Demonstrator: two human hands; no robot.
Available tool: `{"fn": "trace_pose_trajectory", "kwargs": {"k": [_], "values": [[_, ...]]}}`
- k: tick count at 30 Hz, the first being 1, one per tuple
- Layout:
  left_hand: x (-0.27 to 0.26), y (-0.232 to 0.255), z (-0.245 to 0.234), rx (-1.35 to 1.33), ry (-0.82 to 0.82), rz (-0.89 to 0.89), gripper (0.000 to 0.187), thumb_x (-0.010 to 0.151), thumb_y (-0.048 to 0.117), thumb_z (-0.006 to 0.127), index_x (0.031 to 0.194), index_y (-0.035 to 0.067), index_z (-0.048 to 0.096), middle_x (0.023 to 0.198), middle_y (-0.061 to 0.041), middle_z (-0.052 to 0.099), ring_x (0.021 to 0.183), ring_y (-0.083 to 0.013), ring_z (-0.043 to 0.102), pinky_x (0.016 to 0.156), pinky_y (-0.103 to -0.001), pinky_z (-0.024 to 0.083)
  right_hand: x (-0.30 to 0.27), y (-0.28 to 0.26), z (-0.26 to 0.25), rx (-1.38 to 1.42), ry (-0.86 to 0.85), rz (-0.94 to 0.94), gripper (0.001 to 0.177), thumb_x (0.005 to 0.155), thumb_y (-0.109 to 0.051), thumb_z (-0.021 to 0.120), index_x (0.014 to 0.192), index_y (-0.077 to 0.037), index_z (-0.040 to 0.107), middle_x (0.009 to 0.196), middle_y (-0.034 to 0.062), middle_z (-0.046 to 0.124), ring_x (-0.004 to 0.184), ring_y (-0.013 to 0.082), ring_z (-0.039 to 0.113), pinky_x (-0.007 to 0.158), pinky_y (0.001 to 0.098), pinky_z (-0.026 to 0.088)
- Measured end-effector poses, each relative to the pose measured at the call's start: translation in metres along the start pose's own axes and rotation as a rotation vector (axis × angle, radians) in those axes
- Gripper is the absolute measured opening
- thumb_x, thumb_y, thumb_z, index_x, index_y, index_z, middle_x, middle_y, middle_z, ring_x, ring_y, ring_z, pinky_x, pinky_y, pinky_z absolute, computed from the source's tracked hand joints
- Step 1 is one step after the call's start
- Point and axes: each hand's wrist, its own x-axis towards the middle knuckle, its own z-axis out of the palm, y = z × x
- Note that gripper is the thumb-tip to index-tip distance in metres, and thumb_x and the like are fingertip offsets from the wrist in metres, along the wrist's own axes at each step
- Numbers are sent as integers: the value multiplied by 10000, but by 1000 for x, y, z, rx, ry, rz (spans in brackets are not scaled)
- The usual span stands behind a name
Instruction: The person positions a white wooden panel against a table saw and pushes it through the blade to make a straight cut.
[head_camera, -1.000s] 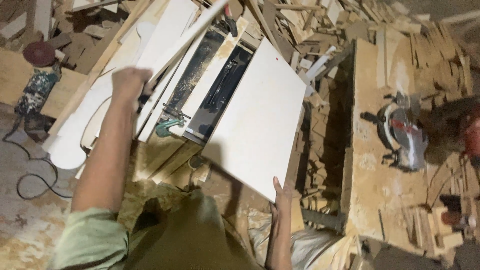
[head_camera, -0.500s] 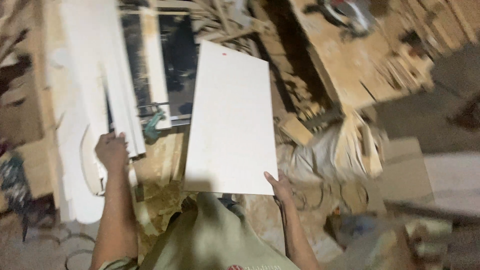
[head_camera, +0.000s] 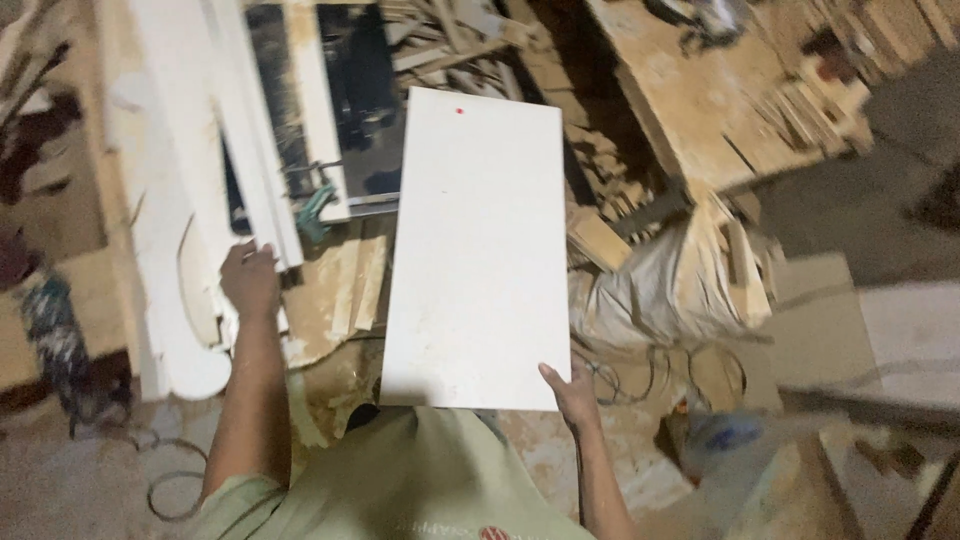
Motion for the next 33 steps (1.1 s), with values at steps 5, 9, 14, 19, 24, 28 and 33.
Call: {"fn": "trace_pose_trajectory", "kwargs": {"k": [5, 9, 14, 19, 24, 28, 33], "values": [[-88, 80, -44, 79, -31, -169, 355, 982, 383, 683, 1244, 148, 729, 1228, -162, 664, 1110, -380, 653, 915, -502, 511, 15, 40, -29, -138, 62, 32, 697, 759, -394, 845, 1313, 3, 700, 1278, 124, 759, 1134, 219, 690, 972, 380, 562], [-184, 103, -38, 83, -179, -231, 431, 1050, 307, 671, 1405, 65, 630, 1393, -131, 639, 1169, -352, 654, 954, -515, 533, 12, 46, -53, -163, -10, -33, 676, 798, -363, 811, 1364, -27, 657, 1351, 136, 749, 1204, 244, 690, 1026, 406, 545], [-337, 123, -40, 2, -560, -459, 524, 1059, 528, 445, 1472, 206, 468, 1186, -84, 589, 1104, -302, 604, 937, -471, 486, 0, 64, -74, -156, -93, -97, 638, 805, -325, 823, 1358, -32, 693, 1331, 117, 761, 1187, 231, 697, 1027, 395, 553], [-384, 117, -59, -168, -401, -530, 623, 993, 436, 587, 1587, 281, 475, 1625, -146, 498, 1493, -379, 477, 1210, -568, 392, -10, 94, -82, -124, -157, -116, 625, 835, -289, 800, 1369, 12, 680, 1341, 155, 755, 1211, 272, 708, 1065, 420, 566], [-368, 142, -98, -56, -536, -552, 530, 1045, 449, 533, 1539, 265, 480, 1528, -74, 614, 1338, -320, 618, 1076, -520, 480, -22, 94, -65, -210, -99, -9, 764, 821, -456, 760, 1464, -64, 631, 1418, 105, 719, 1278, 239, 678, 1095, 375, 537], [-356, 105, -84, -91, -461, -397, 533, 1079, 438, 593, 1540, 176, 541, 1380, -211, 686, 1385, -416, 582, 1151, -574, 456, -30, 72, -43, -127, -136, -51, 698, 972, -410, 791, 1480, 17, 576, 1270, 228, 707, 1225, 317, 622, 1098, 512, 487], [-343, 77, -66, -84, -429, -382, 539, 1082, 448, 597, 1542, 171, 544, 1385, -218, 669, 1380, -422, 579, 1124, -580, 468, -43, 35, -22, -298, -115, 7, 737, 1029, -586, 644, 1544, -67, 550, 1542, 223, 571, 1496, 405, 467, 1225, 591, 393]]}}
